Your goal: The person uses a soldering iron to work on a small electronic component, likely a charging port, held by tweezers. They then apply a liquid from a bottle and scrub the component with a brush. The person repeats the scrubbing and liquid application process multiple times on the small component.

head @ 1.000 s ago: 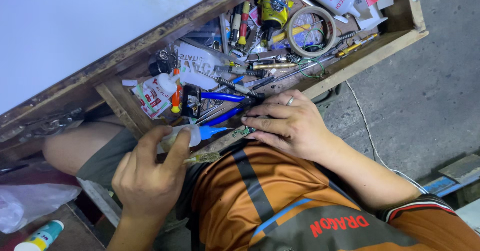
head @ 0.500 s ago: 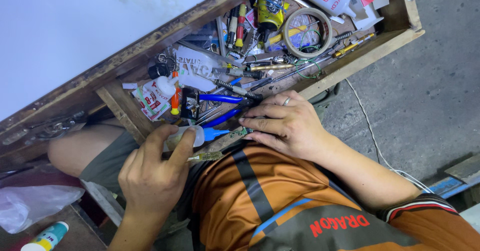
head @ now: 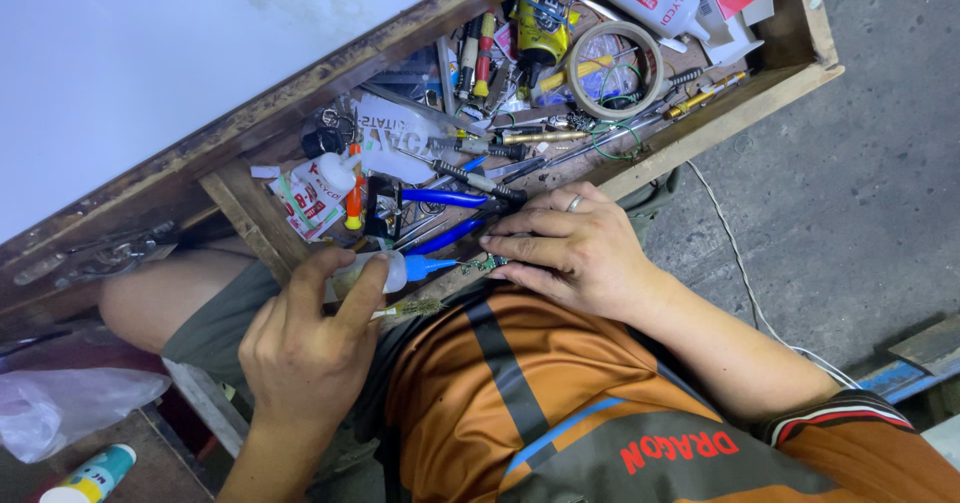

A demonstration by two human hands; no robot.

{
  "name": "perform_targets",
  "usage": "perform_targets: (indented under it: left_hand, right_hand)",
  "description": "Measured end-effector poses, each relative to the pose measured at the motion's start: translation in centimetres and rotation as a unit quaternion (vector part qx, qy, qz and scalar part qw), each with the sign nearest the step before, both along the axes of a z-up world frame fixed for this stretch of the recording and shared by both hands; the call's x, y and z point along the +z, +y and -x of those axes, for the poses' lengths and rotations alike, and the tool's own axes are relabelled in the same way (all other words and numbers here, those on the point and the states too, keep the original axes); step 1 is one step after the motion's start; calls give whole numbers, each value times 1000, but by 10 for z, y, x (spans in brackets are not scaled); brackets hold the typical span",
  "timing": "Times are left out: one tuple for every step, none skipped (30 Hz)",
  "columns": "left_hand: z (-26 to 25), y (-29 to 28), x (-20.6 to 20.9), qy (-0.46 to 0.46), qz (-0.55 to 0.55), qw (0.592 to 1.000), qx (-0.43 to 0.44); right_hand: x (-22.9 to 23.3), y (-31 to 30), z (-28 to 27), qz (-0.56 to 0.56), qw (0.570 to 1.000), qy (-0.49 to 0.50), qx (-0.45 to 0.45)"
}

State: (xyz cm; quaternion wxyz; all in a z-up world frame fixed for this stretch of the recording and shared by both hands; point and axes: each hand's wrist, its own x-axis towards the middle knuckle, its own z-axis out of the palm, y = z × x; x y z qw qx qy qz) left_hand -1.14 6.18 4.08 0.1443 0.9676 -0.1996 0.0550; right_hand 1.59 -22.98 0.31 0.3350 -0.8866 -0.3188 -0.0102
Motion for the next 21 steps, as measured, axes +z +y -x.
perform_targets:
  left_hand:
    - [0, 0, 0, 3, -1, 1000, 2]
    - [0, 0, 0, 1, -3, 1000, 4]
    - [0, 0, 1, 0, -4, 1000, 6]
    - [1, 1, 1, -1, -6, 1000, 8]
    - [2, 1, 2, 2, -5, 1000, 8]
    - [2, 2, 3, 5, -3, 1000, 9]
    - [2, 2, 3, 9, -2, 1000, 9]
    - [3, 2, 3, 8, -5, 1000, 11]
    - [3, 2, 3, 8, -9, 1000, 14]
    - [4, 2, 2, 8, -12, 1000, 17]
    - [4, 3, 2, 9, -14, 1000, 17]
    - [4, 3, 2, 9, -16, 1000, 18]
    - [4, 4, 1, 9, -19, 1000, 18]
    - [4, 4, 1, 13, -18, 1000, 19]
    - [5, 5, 1, 17, -17, 999, 21]
    - [5, 6, 1, 22, -16, 999, 22]
    - [6, 6, 2, 22, -14, 999, 21]
    - [7, 7, 2, 21, -12, 999, 21]
    - [7, 7, 2, 20, -9, 1000, 21]
    - [7, 7, 2, 20, -9, 1000, 21]
    - [8, 7, 1, 20, -9, 1000, 22]
  right_hand:
    - [0, 0, 0, -1, 1000, -1, 1]
    - [-1, 0, 0, -1, 1000, -1, 1]
    - [-1, 0, 0, -2, 1000, 0, 2]
    - [-1, 0, 0, -1, 1000, -1, 2]
    - [-1, -1, 1, 0, 1000, -1, 2]
    - [-1, -1, 1, 0, 1000, -1, 2]
    - [-1, -1, 1, 0, 1000, -1, 2]
    - [-1, -1, 1, 0, 1000, 0, 1]
    - [-1, -1, 1, 0, 1000, 0, 1]
    - [-1, -1, 1, -1, 1000, 1, 0]
    - [-2, 0, 1, -2, 1000, 2, 0]
    - [-2, 0, 0, -3, 1000, 2, 0]
    - [-2, 0, 0, -1, 1000, 2, 0]
    - [-1, -1, 0, 1, 1000, 2, 0]
    - [-1, 0, 0, 2, 1000, 1, 0]
    - [-1, 0, 1, 2, 1000, 1, 0]
    - [-1, 0, 1, 3, 1000, 1, 0]
    - [0, 0, 1, 3, 1000, 0, 0]
    - [0, 0, 0, 3, 1000, 0, 0]
    - [0, 0, 0, 2, 1000, 0, -1]
    - [0, 0, 0, 2, 1000, 0, -1]
